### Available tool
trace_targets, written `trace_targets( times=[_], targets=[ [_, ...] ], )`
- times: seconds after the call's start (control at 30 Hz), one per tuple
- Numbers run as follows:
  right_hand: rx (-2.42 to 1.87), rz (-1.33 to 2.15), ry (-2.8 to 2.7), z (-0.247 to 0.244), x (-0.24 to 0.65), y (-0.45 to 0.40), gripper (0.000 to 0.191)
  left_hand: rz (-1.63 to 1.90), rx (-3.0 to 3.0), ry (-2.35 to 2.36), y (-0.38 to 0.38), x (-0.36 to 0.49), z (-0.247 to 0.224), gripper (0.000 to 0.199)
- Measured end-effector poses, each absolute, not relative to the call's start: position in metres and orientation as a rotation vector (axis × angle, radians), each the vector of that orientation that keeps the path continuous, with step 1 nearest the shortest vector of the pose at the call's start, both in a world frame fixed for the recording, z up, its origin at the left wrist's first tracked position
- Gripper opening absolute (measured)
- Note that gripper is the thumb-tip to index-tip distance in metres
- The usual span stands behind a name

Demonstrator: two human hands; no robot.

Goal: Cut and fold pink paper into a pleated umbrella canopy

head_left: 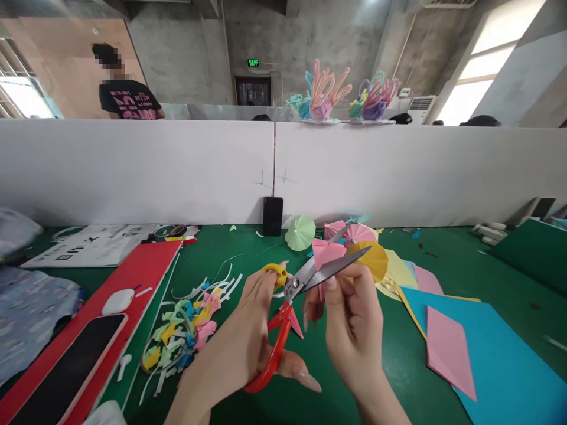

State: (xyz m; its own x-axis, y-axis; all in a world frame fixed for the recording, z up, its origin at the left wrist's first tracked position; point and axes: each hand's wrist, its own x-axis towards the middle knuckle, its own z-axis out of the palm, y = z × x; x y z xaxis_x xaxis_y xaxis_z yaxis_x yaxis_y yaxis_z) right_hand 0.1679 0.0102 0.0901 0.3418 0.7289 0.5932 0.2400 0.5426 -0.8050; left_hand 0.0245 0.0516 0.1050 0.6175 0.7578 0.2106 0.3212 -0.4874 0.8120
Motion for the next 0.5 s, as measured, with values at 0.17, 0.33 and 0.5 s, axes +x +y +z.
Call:
trace_targets(
  times=[0.17, 0.33, 0.5],
  targets=[
    [-1.017, 0.471, -1.26, 0.092, 0.174, 0.01, 0.009, 0.661, 2.104, 0.875, 0.052, 0.026, 0.099, 0.075],
    [-1.102, 0.537, -1.262, 0.095, 0.181, 0.01, 0.022, 0.764, 1.978, 0.959, 0.053, 0.03, 0.093, 0.073],
    [-1.251, 0.45, -1.342, 0.097, 0.173, 0.005, 0.017, 1.001, 1.8, 1.108, 0.058, 0.03, 0.097, 0.049]
  ],
)
